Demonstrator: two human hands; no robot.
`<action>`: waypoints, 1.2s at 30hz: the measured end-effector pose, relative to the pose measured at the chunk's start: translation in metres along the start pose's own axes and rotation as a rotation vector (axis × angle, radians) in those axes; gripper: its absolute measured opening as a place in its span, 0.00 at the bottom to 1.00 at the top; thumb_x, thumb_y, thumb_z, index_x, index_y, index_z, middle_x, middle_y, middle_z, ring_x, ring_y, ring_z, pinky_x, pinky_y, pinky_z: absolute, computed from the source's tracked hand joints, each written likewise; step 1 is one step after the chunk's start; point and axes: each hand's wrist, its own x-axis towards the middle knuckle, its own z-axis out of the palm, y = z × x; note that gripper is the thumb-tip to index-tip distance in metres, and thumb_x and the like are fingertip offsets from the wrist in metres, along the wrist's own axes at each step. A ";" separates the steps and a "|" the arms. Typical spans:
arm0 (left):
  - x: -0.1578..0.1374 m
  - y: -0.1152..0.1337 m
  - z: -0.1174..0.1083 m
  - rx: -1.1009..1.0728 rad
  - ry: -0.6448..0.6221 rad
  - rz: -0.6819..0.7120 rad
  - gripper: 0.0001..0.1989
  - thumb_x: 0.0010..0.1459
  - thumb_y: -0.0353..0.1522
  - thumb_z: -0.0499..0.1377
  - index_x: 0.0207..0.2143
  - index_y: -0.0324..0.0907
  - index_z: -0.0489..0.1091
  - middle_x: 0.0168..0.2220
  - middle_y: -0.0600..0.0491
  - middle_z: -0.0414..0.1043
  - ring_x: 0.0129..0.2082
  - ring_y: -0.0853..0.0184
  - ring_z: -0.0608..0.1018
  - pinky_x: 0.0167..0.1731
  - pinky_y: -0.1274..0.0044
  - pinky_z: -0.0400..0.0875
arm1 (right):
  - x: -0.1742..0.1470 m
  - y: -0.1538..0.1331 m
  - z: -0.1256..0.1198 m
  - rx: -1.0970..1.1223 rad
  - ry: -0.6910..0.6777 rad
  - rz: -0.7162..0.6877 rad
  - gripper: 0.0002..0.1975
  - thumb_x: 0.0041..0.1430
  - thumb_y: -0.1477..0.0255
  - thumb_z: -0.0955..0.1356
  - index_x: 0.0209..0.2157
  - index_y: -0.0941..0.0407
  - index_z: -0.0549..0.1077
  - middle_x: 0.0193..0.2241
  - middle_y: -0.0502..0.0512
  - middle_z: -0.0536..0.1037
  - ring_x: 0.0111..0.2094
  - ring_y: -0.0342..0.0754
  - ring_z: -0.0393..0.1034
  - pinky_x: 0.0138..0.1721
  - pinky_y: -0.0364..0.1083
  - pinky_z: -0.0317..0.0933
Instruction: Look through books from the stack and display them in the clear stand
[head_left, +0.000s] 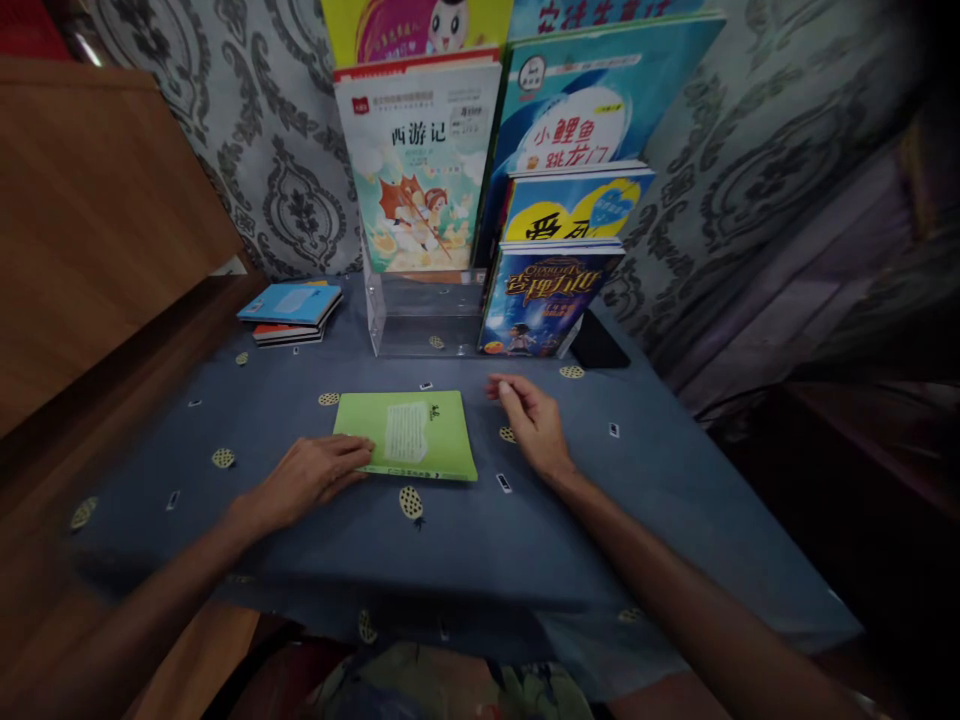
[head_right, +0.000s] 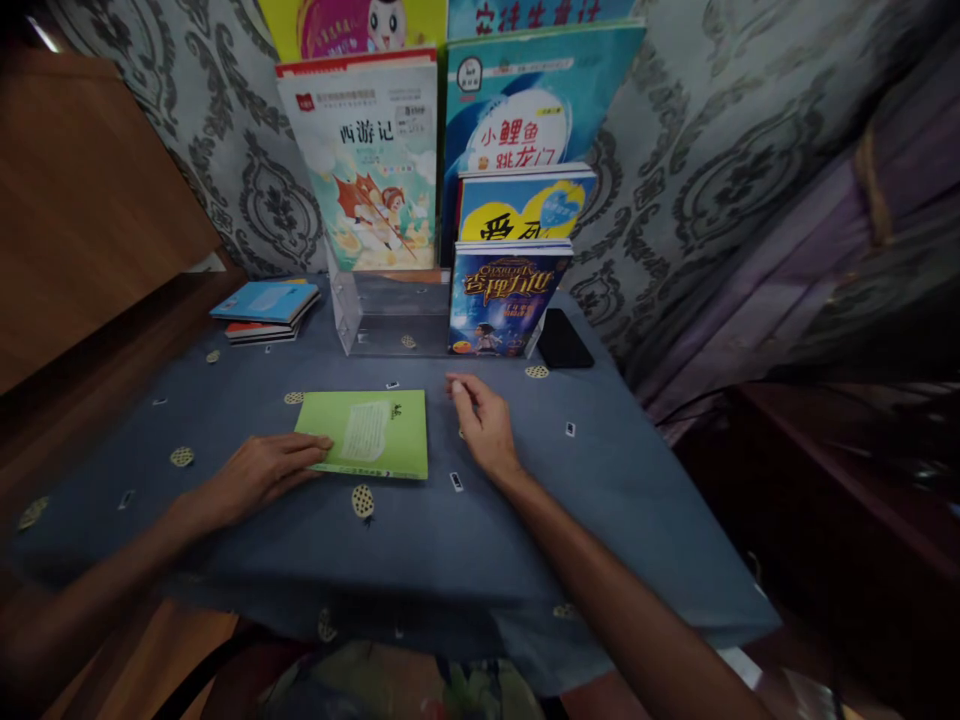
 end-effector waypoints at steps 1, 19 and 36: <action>-0.007 0.000 0.007 -0.004 -0.007 -0.018 0.15 0.72 0.38 0.46 0.44 0.44 0.71 0.45 0.50 0.78 0.41 0.65 0.81 0.39 0.76 0.75 | -0.003 -0.005 0.003 -0.053 -0.068 -0.054 0.19 0.67 0.57 0.61 0.43 0.54 0.77 0.38 0.57 0.81 0.41 0.54 0.76 0.45 0.54 0.69; -0.040 0.029 0.036 -0.041 0.178 -0.187 0.14 0.69 0.31 0.49 0.45 0.41 0.74 0.40 0.47 0.80 0.40 0.61 0.82 0.40 0.70 0.79 | 0.004 -0.075 0.159 -0.321 -0.995 -0.457 0.29 0.73 0.59 0.55 0.64 0.64 0.62 0.67 0.67 0.60 0.70 0.53 0.49 0.70 0.56 0.45; -0.045 0.024 0.048 -0.056 0.240 -0.164 0.21 0.69 0.32 0.51 0.63 0.45 0.64 0.60 0.48 0.71 0.60 0.62 0.73 0.58 0.65 0.72 | -0.009 -0.023 0.086 -0.486 -0.695 -0.285 0.33 0.71 0.57 0.55 0.68 0.64 0.56 0.68 0.71 0.54 0.70 0.60 0.45 0.69 0.64 0.46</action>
